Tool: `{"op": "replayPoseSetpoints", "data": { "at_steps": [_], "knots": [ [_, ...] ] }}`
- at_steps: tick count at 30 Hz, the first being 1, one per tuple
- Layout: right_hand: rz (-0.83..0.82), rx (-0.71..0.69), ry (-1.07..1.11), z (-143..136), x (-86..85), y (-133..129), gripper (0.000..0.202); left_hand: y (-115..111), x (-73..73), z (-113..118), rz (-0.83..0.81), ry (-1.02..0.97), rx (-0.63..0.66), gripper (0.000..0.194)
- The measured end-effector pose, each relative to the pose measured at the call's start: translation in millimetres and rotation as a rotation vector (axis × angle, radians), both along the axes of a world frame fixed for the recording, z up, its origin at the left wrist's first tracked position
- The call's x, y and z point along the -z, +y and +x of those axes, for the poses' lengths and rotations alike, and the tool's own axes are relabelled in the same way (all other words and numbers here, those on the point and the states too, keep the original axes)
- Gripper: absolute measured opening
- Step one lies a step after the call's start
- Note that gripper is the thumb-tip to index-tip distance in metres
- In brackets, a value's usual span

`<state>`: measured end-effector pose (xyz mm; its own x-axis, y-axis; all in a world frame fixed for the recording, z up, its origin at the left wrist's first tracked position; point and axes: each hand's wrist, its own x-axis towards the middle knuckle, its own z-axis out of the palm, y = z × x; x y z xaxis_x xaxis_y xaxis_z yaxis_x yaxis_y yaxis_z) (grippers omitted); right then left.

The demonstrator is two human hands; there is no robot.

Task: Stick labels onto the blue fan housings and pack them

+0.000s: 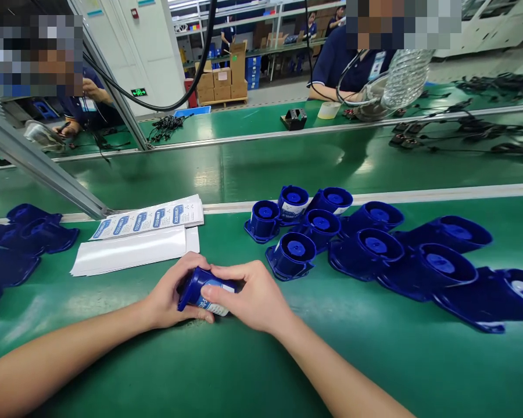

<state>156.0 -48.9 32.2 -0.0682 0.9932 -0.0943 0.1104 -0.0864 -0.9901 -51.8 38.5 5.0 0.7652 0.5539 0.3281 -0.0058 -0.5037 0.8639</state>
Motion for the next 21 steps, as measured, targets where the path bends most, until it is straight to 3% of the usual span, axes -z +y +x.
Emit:
{"op": "replayPoseSetpoints", "data": {
  "at_steps": [3, 6, 10, 13, 15, 17, 21],
  "knots": [
    [-0.015, 0.015, 0.026, 2.7, 2.7, 4.4, 0.039, 1.7, -3.7, 1.2, -0.108, 0.036, -0.015, 0.085],
    [0.038, 0.038, -0.083, 3.4, 3.6, 7.1, 0.045, 2.3, -8.4, 4.7, -0.249, 0.063, -0.038, 0.086],
    [0.286, 0.067, -0.379, -1.9, 5.9, 3.8, 0.043, 1.8, -8.9, 8.6, -0.42, 0.042, -0.053, 0.085],
    [0.55, 0.146, -0.532, -11.2, 10.1, -2.3, 0.066, -0.4, -4.2, 7.7, -0.376, 0.014, -0.058, 0.083],
    [0.608, 0.183, -0.53, -16.8, 10.9, -5.8, 0.066, -2.7, -1.0, 5.7, -0.277, 0.007, -0.063, 0.078],
    [0.501, 0.205, -0.432, -19.2, 8.0, -7.5, 0.061, -4.9, 1.0, 3.5, -0.198, 0.018, -0.072, 0.075],
    [0.021, 0.196, -0.138, -14.2, -4.8, -5.4, 0.065, -6.7, 2.2, 1.2, -0.124, 0.041, -0.076, 0.077]
  ]
}}
